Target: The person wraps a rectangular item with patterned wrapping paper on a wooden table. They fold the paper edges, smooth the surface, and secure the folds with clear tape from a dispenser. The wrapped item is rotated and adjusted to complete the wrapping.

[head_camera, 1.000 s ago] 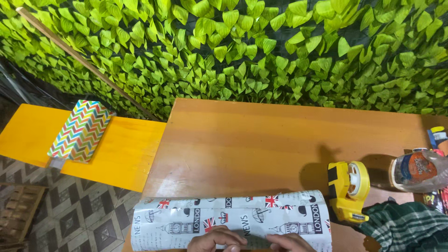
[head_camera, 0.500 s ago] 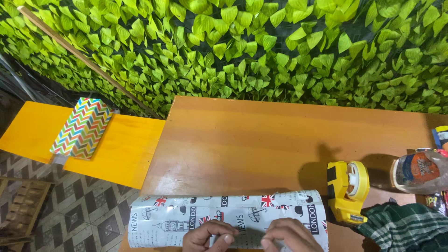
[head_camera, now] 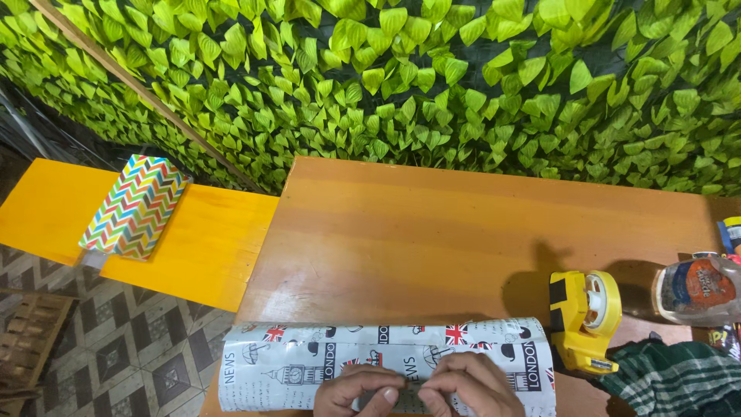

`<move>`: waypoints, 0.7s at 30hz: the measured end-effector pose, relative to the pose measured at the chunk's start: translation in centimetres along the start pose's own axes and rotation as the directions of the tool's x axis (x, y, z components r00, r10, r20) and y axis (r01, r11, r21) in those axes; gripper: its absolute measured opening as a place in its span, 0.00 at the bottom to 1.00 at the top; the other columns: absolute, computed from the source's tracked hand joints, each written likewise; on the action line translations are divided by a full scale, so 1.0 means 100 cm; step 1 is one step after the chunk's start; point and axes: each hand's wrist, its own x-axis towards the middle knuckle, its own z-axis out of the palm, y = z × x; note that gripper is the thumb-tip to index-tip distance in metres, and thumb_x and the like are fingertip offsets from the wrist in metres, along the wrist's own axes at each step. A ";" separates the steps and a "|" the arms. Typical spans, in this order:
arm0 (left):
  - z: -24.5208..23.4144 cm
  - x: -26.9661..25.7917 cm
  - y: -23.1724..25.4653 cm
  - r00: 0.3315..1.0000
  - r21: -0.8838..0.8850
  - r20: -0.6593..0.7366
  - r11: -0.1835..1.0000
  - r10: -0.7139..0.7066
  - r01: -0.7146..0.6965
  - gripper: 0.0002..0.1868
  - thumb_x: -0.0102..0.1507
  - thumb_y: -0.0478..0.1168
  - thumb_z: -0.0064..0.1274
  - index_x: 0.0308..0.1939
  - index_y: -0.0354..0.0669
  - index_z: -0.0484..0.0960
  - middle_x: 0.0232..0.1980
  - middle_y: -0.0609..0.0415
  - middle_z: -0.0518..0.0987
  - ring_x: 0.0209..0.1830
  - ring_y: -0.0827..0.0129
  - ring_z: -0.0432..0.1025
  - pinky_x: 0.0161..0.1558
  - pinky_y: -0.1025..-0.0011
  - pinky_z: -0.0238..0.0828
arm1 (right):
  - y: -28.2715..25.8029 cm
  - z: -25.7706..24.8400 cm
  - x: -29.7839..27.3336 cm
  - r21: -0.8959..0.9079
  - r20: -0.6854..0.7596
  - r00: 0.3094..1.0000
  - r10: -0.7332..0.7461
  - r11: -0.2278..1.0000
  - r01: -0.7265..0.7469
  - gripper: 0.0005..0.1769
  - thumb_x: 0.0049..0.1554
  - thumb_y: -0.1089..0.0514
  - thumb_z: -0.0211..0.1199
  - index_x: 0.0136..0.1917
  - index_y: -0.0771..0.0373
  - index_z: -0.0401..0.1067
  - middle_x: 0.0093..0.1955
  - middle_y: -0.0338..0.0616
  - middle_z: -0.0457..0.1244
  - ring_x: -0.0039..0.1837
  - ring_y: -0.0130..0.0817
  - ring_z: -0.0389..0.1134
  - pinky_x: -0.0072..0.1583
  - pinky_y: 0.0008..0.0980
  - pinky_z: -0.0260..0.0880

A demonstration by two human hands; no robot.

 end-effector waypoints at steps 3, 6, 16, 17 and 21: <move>-0.006 0.009 0.020 0.974 0.280 0.026 0.933 0.227 -0.225 0.10 0.59 0.34 0.64 0.44 0.44 0.91 0.38 0.53 0.91 0.44 0.64 0.84 0.57 0.61 0.71 | -0.001 -0.014 0.012 -0.141 0.007 0.981 -0.194 0.971 0.193 0.08 0.44 0.47 0.77 0.32 0.51 0.83 0.45 0.39 0.70 0.49 0.33 0.71 0.53 0.42 0.69; -0.003 0.021 0.035 0.957 0.415 -0.261 0.910 0.127 -0.008 0.16 0.55 0.36 0.63 0.47 0.48 0.90 0.38 0.59 0.90 0.43 0.64 0.80 0.52 0.61 0.72 | -0.003 -0.033 0.024 -0.159 -0.051 0.977 -0.208 0.967 0.198 0.08 0.45 0.48 0.74 0.35 0.52 0.82 0.46 0.38 0.69 0.53 0.36 0.71 0.54 0.41 0.69; 0.012 0.026 0.022 0.890 0.793 0.303 0.428 0.342 -0.434 0.25 0.46 0.44 0.64 0.48 0.47 0.86 0.67 0.48 0.71 0.67 0.49 0.65 0.58 0.37 0.59 | -0.018 -0.040 0.055 -0.295 0.061 0.984 0.164 0.945 -0.140 0.12 0.45 0.44 0.75 0.41 0.49 0.84 0.48 0.35 0.68 0.54 0.36 0.69 0.59 0.41 0.63; 0.012 0.026 0.019 0.881 0.789 0.303 0.423 0.362 -0.445 0.25 0.47 0.45 0.64 0.49 0.47 0.86 0.67 0.48 0.72 0.67 0.49 0.65 0.58 0.38 0.59 | -0.018 -0.038 0.058 -0.293 0.075 0.975 0.207 0.940 -0.177 0.12 0.45 0.44 0.74 0.41 0.49 0.84 0.47 0.33 0.68 0.54 0.34 0.70 0.59 0.38 0.65; 0.011 0.026 0.014 0.872 0.791 0.303 0.408 0.385 -0.455 0.28 0.48 0.47 0.64 0.53 0.49 0.85 0.67 0.48 0.72 0.66 0.50 0.66 0.57 0.40 0.61 | -0.021 -0.033 0.064 -0.405 0.134 0.930 0.342 0.876 -0.263 0.13 0.46 0.42 0.76 0.42 0.47 0.84 0.42 0.29 0.68 0.52 0.27 0.71 0.60 0.39 0.59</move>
